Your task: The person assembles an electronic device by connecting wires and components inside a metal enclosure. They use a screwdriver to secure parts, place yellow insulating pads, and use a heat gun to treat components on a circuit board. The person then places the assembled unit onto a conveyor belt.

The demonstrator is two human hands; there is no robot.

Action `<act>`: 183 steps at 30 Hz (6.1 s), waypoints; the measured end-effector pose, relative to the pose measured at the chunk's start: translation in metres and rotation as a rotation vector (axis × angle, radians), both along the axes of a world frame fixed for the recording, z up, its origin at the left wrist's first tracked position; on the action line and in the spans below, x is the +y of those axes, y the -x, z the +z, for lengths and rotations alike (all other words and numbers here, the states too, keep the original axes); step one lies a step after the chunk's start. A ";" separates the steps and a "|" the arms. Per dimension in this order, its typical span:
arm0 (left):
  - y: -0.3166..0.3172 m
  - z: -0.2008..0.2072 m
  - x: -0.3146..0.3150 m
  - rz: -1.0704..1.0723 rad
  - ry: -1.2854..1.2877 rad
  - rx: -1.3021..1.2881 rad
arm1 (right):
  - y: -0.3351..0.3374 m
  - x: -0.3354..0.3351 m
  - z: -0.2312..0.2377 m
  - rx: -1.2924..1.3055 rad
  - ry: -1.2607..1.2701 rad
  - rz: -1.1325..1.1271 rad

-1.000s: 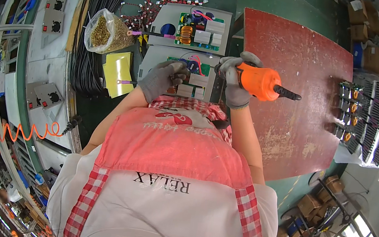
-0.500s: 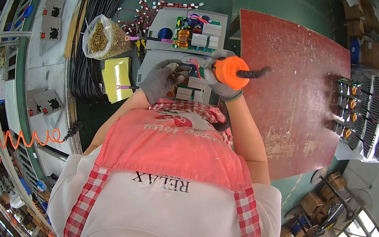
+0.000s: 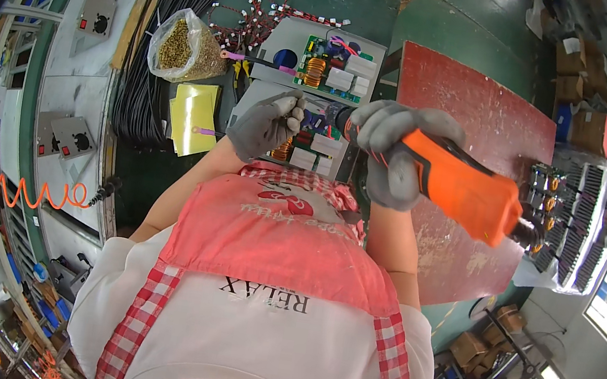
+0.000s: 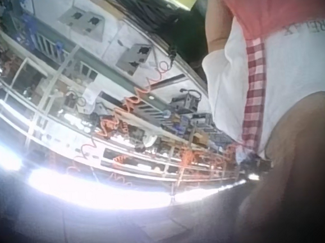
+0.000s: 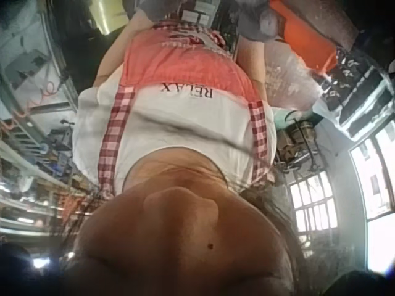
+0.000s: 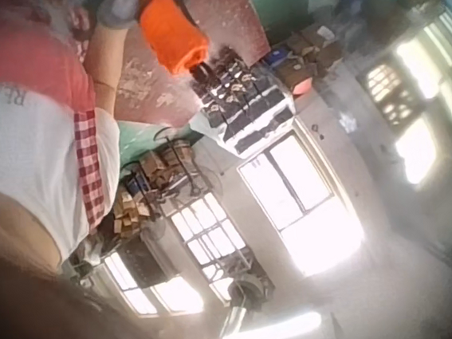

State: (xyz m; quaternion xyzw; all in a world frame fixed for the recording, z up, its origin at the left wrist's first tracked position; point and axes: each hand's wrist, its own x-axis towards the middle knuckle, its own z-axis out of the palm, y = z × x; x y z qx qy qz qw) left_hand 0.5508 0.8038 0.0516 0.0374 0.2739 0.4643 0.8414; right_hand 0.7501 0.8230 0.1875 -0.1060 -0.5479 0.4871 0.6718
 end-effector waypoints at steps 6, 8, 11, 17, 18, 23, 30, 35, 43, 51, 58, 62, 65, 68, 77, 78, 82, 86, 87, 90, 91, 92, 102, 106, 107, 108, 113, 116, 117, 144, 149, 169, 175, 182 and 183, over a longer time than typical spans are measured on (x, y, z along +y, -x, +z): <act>0.001 -0.002 0.005 0.030 0.019 -0.157 | 0.014 -0.001 0.011 -0.001 -0.052 0.010; 0.001 0.001 0.006 0.036 0.077 -0.185 | 0.017 0.000 0.012 -0.012 -0.053 0.000; 0.003 0.005 0.006 0.027 0.118 -0.185 | 0.020 0.002 0.010 -0.020 -0.045 0.006; 0.009 0.007 0.007 0.015 0.119 -0.271 | 0.025 0.005 0.008 0.001 -0.001 -0.009; 0.009 0.010 0.008 0.014 0.128 -0.257 | 0.025 0.006 0.007 0.002 0.004 -0.004; 0.013 0.003 0.013 -0.021 0.050 -0.174 | 0.024 0.018 0.007 0.003 0.045 0.047; -0.007 -0.004 0.036 0.039 0.147 0.119 | 0.032 0.056 -0.009 -0.023 0.073 0.080; 0.000 -0.024 0.079 0.106 -0.178 1.049 | 0.049 0.114 -0.049 -0.022 0.115 -0.056; 0.002 -0.061 0.163 -0.435 -0.246 1.675 | 0.066 0.169 -0.099 -0.162 0.299 -0.114; -0.004 -0.089 0.161 -0.303 -0.241 1.497 | 0.068 0.181 -0.109 -0.161 0.306 -0.057; -0.003 -0.100 0.160 -0.330 -0.183 1.448 | 0.078 0.191 -0.108 -0.441 0.366 0.107; -0.001 -0.092 0.160 -0.322 -0.195 1.515 | 0.089 0.205 -0.109 -0.352 0.460 0.169; -0.002 -0.101 0.160 -0.304 -0.285 1.555 | 0.089 0.201 -0.106 -0.494 0.373 0.100; 0.000 -0.102 0.163 -0.258 -0.253 1.463 | 0.092 0.203 -0.108 -0.553 0.293 0.089; 0.002 -0.086 0.164 -0.262 -0.253 1.507 | 0.090 0.197 -0.101 -0.371 0.390 0.070; 0.001 -0.084 0.164 -0.273 -0.248 1.524 | 0.090 0.198 -0.102 -0.395 0.391 0.054; 0.000 -0.087 0.161 -0.256 -0.245 1.539 | 0.093 0.200 -0.098 -0.386 0.402 0.079; -0.002 -0.074 0.159 -0.310 -0.251 1.608 | 0.090 0.202 -0.103 -0.404 0.435 0.130; -0.004 -0.071 0.159 -0.315 -0.273 1.639 | 0.091 0.201 -0.104 -0.415 0.427 0.122; -0.004 -0.088 0.159 -0.287 -0.225 1.548 | 0.093 0.199 -0.102 -0.410 0.410 0.094; -0.005 -0.088 0.159 -0.286 -0.242 1.566 | 0.091 0.200 -0.105 -0.392 0.392 0.083; -0.005 -0.088 0.159 -0.285 -0.259 1.584 | 0.089 0.201 -0.107 -0.378 0.399 0.076; 0.001 -0.103 0.162 -0.305 -0.220 1.526 | 0.087 0.200 -0.094 -0.246 0.429 0.030; 0.000 -0.073 0.161 -0.355 -0.260 1.618 | 0.084 0.199 -0.102 -0.311 0.367 -0.007; 0.002 -0.073 0.160 -0.333 -0.267 1.593 | 0.086 0.197 -0.102 -0.321 0.354 -0.009; 0.003 -0.073 0.159 -0.311 -0.276 1.568 | 0.087 0.197 -0.100 -0.330 0.341 -0.012; 0.005 -0.083 0.159 -0.280 -0.233 1.479 | 0.092 0.191 -0.097 -0.412 0.354 -0.027; 0.003 -0.087 0.161 -0.269 -0.225 1.487 | 0.096 0.189 -0.101 -0.395 0.370 -0.032; 0.002 -0.085 0.161 -0.266 -0.222 1.492 | 0.096 0.190 -0.103 -0.397 0.365 -0.033; 0.023 -0.048 0.135 0.115 -0.027 0.726 | 0.008 0.082 0.002 0.028 0.017 -0.194; 0.009 0.013 0.075 0.071 -0.045 0.139 | -0.021 0.029 0.024 0.037 -0.117 -0.110; -0.010 0.046 0.010 -0.160 -0.073 0.120 | -0.004 -0.029 0.027 0.077 -0.118 -0.100; -0.025 0.012 0.006 -0.181 0.063 0.010 | 0.001 -0.025 0.011 0.007 -0.079 -0.069; -0.019 0.019 -0.007 -0.377 -0.029 0.492 | -0.019 -0.009 -0.027 -0.002 0.068 -0.266; -0.013 0.018 -0.006 -0.378 -0.131 0.650 | -0.025 -0.005 -0.036 -0.024 0.108 -0.329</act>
